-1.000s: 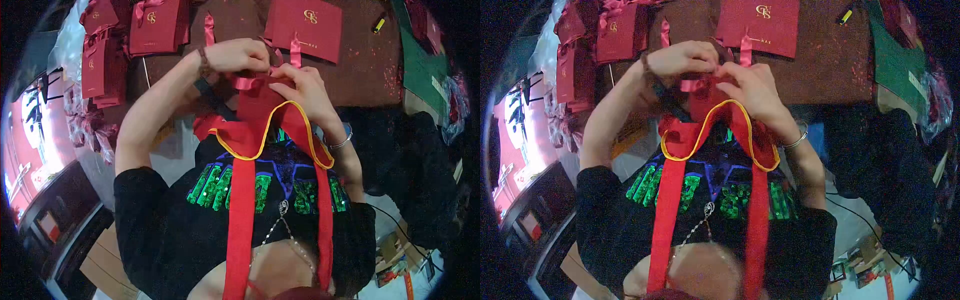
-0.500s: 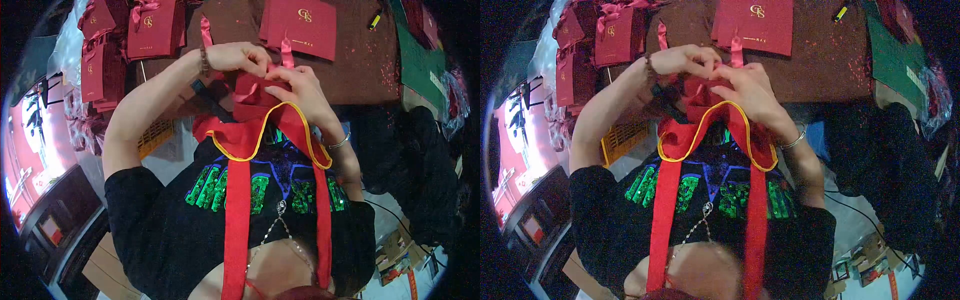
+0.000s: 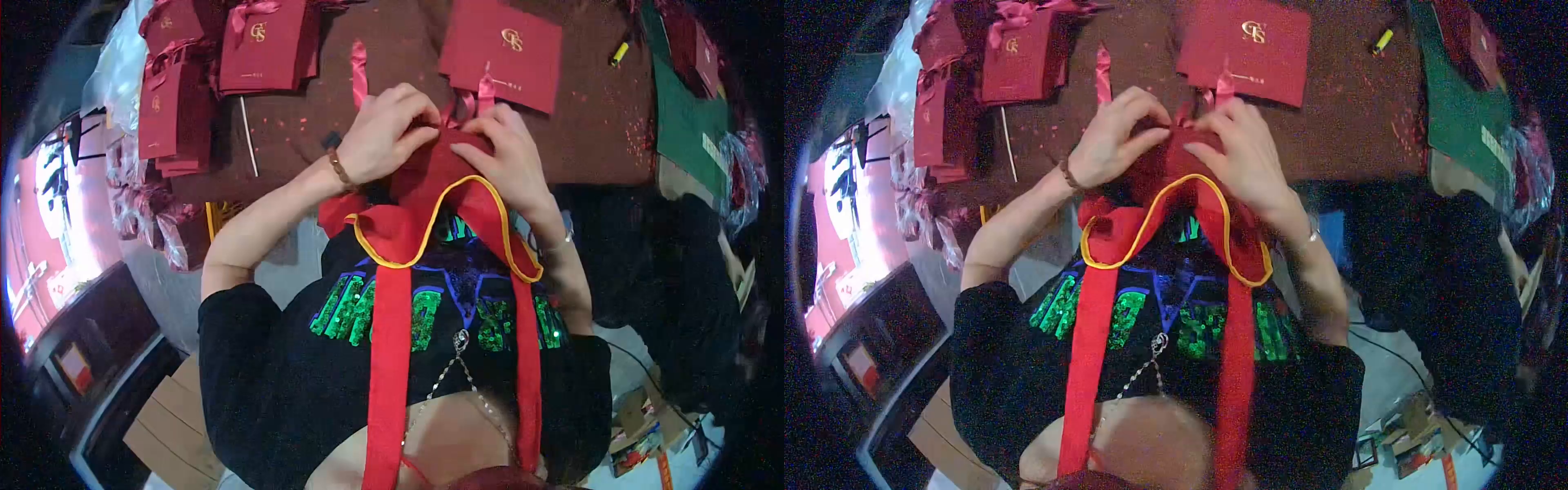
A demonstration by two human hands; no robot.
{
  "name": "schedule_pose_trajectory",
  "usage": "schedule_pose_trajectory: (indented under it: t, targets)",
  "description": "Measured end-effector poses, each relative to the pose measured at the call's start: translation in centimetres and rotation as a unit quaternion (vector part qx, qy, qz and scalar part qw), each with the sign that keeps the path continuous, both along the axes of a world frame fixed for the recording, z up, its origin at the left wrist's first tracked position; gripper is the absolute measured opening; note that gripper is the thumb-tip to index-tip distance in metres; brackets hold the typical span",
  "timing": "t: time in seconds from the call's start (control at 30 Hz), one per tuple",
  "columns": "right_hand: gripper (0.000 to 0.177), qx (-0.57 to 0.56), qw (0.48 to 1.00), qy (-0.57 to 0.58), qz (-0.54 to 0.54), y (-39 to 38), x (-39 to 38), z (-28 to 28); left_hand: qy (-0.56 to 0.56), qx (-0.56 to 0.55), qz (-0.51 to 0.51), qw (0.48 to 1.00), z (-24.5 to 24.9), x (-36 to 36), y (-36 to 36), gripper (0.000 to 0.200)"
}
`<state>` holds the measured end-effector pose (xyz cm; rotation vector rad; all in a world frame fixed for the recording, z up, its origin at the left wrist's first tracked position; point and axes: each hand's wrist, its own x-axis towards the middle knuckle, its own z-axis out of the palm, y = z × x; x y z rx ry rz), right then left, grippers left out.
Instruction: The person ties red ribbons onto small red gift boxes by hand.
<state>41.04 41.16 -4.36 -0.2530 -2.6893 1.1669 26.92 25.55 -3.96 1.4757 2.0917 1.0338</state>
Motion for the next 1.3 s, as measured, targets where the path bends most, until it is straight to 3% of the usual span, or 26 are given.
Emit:
schedule_pose_trajectory:
  t: [0.17,0.27,0.3,0.37,0.43,0.5,0.53,0.67,0.77,0.9,0.97,1.0,1.03,1.1,1.2,1.3]
  targets:
    - [0.026,0.109,0.994,0.012,-0.005,1.5,2.8,0.2,-0.010,-0.009,0.000,1.000,-0.5,-0.4,-0.2,0.012]
    - [0.025,-0.053,0.996,-0.037,-0.063,2.1,4.6,-0.1,-0.020,0.045,-0.057,0.997,-0.9,-1.1,0.1,0.013]
    - [0.025,-0.053,0.996,-0.037,-0.065,2.3,4.8,-0.4,-0.020,0.045,-0.059,0.997,-1.1,-1.9,0.3,0.013]
    - [0.027,-0.167,0.978,-0.080,-0.092,2.5,5.4,-1.5,0.193,0.041,0.108,0.974,-1.7,-3.7,0.5,0.021]
    - [0.028,-0.194,0.971,-0.099,-0.100,2.8,5.6,-2.3,0.364,-0.120,0.213,0.899,-2.5,-6.1,1.1,0.030]
    - [0.026,-0.327,0.918,-0.189,-0.121,2.6,5.1,-1.4,0.404,-0.170,0.231,0.869,-3.8,-7.3,1.3,0.033]
    - [0.026,-0.413,0.885,-0.166,-0.133,2.3,4.8,-1.0,0.402,-0.130,0.222,0.879,-5.0,-7.9,1.1,0.030]
    - [0.024,-0.440,0.879,-0.136,-0.125,2.3,3.5,-1.3,0.309,-0.073,0.215,0.924,-5.2,-8.5,0.5,0.027]
    - [0.024,-0.417,0.890,-0.141,-0.117,2.4,2.2,-2.4,0.367,-0.088,0.254,0.890,-4.8,-8.5,-0.1,0.023]
    - [0.024,-0.375,0.916,-0.114,-0.089,2.2,0.8,-3.6,0.377,-0.168,0.223,0.883,-5.4,-8.8,-0.5,0.019]
    - [0.024,-0.399,0.908,-0.099,-0.085,2.0,0.5,-3.5,0.375,-0.078,0.210,0.899,-4.9,-8.7,-0.5,0.016]
    - [0.025,-0.381,0.913,-0.115,-0.089,2.1,0.5,-3.6,0.218,-0.055,0.263,0.938,-3.8,-8.1,-0.3,0.013]
    - [0.025,-0.362,0.918,-0.131,-0.094,2.2,0.4,-3.7,0.217,-0.055,0.261,0.939,-2.4,-7.2,-0.1,0.013]
    - [0.025,-0.347,0.920,-0.149,-0.105,2.2,0.5,-3.7,0.066,0.021,0.262,0.963,0.2,-4.7,0.2,0.011]
    - [0.024,-0.319,0.927,-0.165,-0.109,2.0,0.5,-3.7,0.048,0.045,0.153,0.986,1.5,0.3,0.7,0.011]
    - [0.023,-0.314,0.927,-0.179,-0.104,1.7,0.6,-3.3,0.043,0.046,0.076,0.995,-0.5,2.7,1.3,0.011]
